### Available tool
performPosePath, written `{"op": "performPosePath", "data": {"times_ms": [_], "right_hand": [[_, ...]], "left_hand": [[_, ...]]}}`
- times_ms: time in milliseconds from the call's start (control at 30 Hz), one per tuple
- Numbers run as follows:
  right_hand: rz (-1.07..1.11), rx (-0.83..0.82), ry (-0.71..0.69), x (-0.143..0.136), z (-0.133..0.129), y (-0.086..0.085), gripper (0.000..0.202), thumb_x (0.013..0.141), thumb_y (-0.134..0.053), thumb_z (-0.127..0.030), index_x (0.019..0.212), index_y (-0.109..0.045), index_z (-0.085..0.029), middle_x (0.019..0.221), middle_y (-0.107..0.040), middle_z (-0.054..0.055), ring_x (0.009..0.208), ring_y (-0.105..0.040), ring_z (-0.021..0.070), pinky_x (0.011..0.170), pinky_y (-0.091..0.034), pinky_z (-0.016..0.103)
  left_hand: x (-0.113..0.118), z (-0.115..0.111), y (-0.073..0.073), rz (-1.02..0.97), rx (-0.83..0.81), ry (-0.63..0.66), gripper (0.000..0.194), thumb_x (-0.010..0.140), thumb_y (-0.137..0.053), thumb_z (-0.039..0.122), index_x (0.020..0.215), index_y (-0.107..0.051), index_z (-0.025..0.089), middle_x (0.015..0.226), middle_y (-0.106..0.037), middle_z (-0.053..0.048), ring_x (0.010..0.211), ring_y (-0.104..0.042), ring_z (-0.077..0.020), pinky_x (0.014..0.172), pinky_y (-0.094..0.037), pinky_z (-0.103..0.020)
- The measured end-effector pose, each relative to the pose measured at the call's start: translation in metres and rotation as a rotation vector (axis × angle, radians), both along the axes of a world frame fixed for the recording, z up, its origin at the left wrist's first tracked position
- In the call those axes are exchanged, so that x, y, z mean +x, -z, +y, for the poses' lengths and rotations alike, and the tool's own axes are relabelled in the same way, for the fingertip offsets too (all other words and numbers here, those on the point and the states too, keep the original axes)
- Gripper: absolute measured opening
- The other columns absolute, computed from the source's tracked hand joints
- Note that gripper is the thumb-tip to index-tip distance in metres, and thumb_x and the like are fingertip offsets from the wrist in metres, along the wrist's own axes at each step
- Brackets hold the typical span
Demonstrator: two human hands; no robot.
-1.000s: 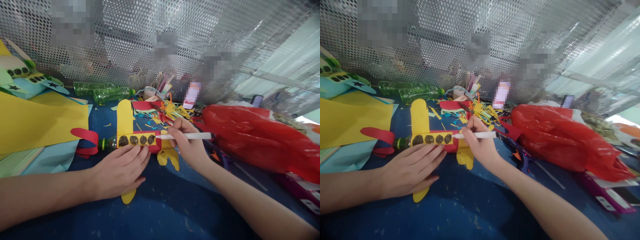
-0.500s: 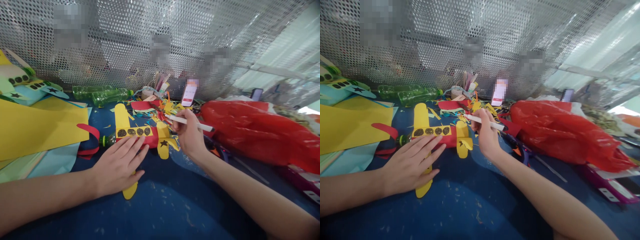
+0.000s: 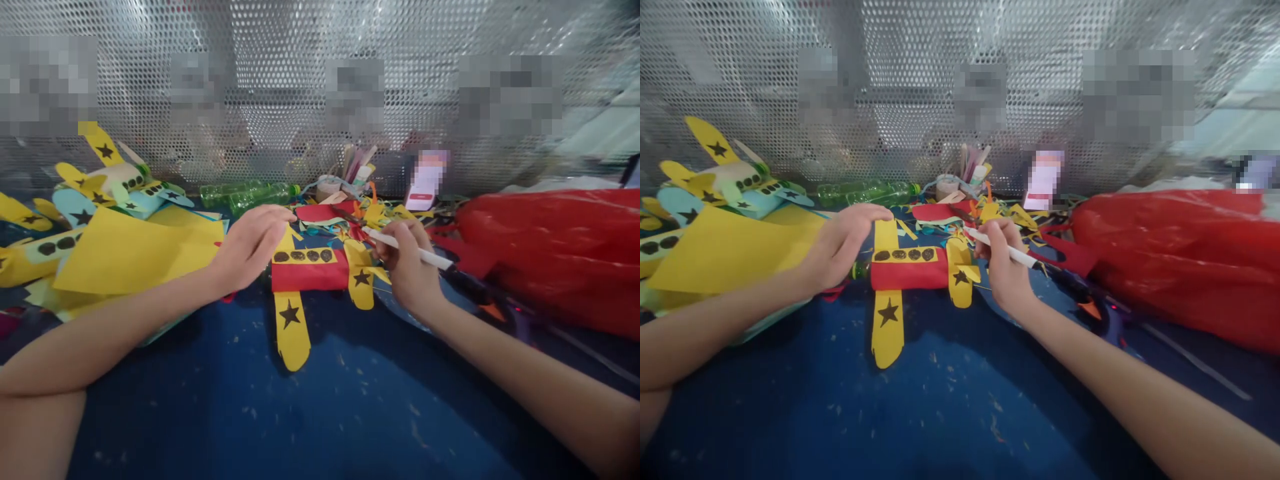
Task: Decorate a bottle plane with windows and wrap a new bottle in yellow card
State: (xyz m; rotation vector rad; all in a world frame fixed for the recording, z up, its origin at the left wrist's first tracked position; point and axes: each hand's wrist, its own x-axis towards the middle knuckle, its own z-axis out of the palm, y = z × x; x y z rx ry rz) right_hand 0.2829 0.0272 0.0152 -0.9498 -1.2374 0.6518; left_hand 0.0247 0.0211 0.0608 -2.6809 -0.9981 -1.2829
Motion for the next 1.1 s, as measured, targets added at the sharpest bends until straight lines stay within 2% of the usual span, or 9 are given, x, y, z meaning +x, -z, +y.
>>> {"op": "performPosePath", "data": {"times_ms": [167,267,500,633,767,833,933,1000,1100], "right_hand": [[-0.012,0.026,0.026,-0.005,-0.009,-0.003,0.026,0.086,-0.056,-0.047,0.072,-0.049,-0.026,0.057,-0.046,-0.002,0.055,-0.044,0.0160,0.055,-0.036,0.034],[0.016,0.024,0.046,-0.005,-0.010,0.000,0.027,0.086,-0.055,-0.048,0.073,-0.048,-0.025,0.058,-0.046,-0.004,0.055,-0.045,0.0142,0.056,-0.038,0.031],[0.284,-0.024,0.001,0.002,0.001,0.006,0.021,0.084,-0.056,-0.040,0.073,-0.047,-0.025,0.056,-0.043,-0.006,0.053,-0.041,0.0121,0.055,-0.043,0.026],[0.369,-0.061,0.103,0.010,0.011,0.011,0.019,0.081,-0.058,-0.035,0.073,-0.045,-0.024,0.055,-0.042,-0.008,0.054,-0.042,0.0109,0.055,-0.040,0.024],[0.364,-0.109,0.211,0.019,0.019,0.017,0.023,0.079,-0.059,-0.042,0.075,-0.046,-0.023,0.058,-0.044,-0.007,0.053,-0.043,0.0104,0.050,-0.034,0.022],[0.359,-0.099,0.254,0.023,0.023,0.019,0.026,0.079,-0.058,-0.046,0.076,-0.046,-0.023,0.059,-0.045,-0.008,0.054,-0.044,0.0105,0.050,-0.033,0.022],[0.340,-0.098,0.290,0.026,0.028,0.021,0.028,0.080,-0.055,-0.049,0.077,-0.046,-0.023,0.057,-0.043,-0.008,0.051,-0.041,0.0103,0.049,-0.032,0.022],[0.349,-0.122,0.298,0.027,0.030,0.021,0.028,0.080,-0.054,-0.049,0.076,-0.045,-0.023,0.054,-0.041,-0.009,0.049,-0.038,0.0102,0.048,-0.031,0.023],[0.333,-0.125,0.304,0.027,0.032,0.022,0.029,0.081,-0.052,-0.050,0.074,-0.043,-0.024,0.054,-0.041,-0.008,0.049,-0.039,0.0106,0.049,-0.032,0.023]], "left_hand": [[0.024,0.019,-0.009,0.191,-0.032,-0.046,0.020,0.089,-0.052,0.030,0.097,-0.064,0.016,0.109,-0.067,-0.007,0.105,-0.060,-0.0182,0.097,-0.045,-0.037],[0.048,0.025,-0.014,0.313,-0.062,-0.015,0.023,0.083,-0.060,0.032,0.098,-0.064,0.015,0.107,-0.067,-0.008,0.104,-0.060,-0.0204,0.096,-0.044,-0.038],[0.088,0.040,-0.036,0.758,-0.492,0.087,0.078,0.070,-0.062,0.047,0.135,-0.037,0.009,0.107,-0.068,-0.012,0.082,-0.065,-0.0192,0.065,-0.051,-0.026],[0.097,0.051,-0.036,0.847,-0.548,0.117,0.100,0.064,-0.065,0.050,0.145,-0.022,0.009,0.125,-0.059,-0.018,0.093,-0.064,-0.0212,0.068,-0.051,-0.027],[0.091,0.071,-0.031,0.627,-0.578,0.311,0.097,0.063,-0.068,0.046,0.144,-0.025,0.014,0.140,-0.043,-0.022,0.109,-0.058,-0.0246,0.073,-0.051,-0.030],[0.081,0.081,-0.034,0.417,-0.689,0.390,0.095,0.065,-0.070,0.041,0.145,-0.023,0.021,0.135,-0.050,-0.018,0.106,-0.060,-0.0245,0.073,-0.051,-0.030],[0.065,0.092,-0.041,0.049,-1.081,0.202,0.098,0.062,-0.079,0.032,0.144,-0.024,0.030,0.118,-0.062,-0.012,0.091,-0.065,-0.0249,0.069,-0.051,-0.032],[0.054,0.098,-0.042,-0.271,-1.194,0.160,0.088,0.061,-0.081,0.024,0.136,-0.036,0.032,0.109,-0.065,-0.008,0.088,-0.065,-0.0246,0.074,-0.051,-0.037],[0.042,0.106,-0.034,-0.702,-1.322,0.123,0.062,0.061,-0.083,0.017,0.116,-0.055,0.025,0.097,-0.067,-0.007,0.085,-0.064,-0.0229,0.080,-0.051,-0.042]]}}
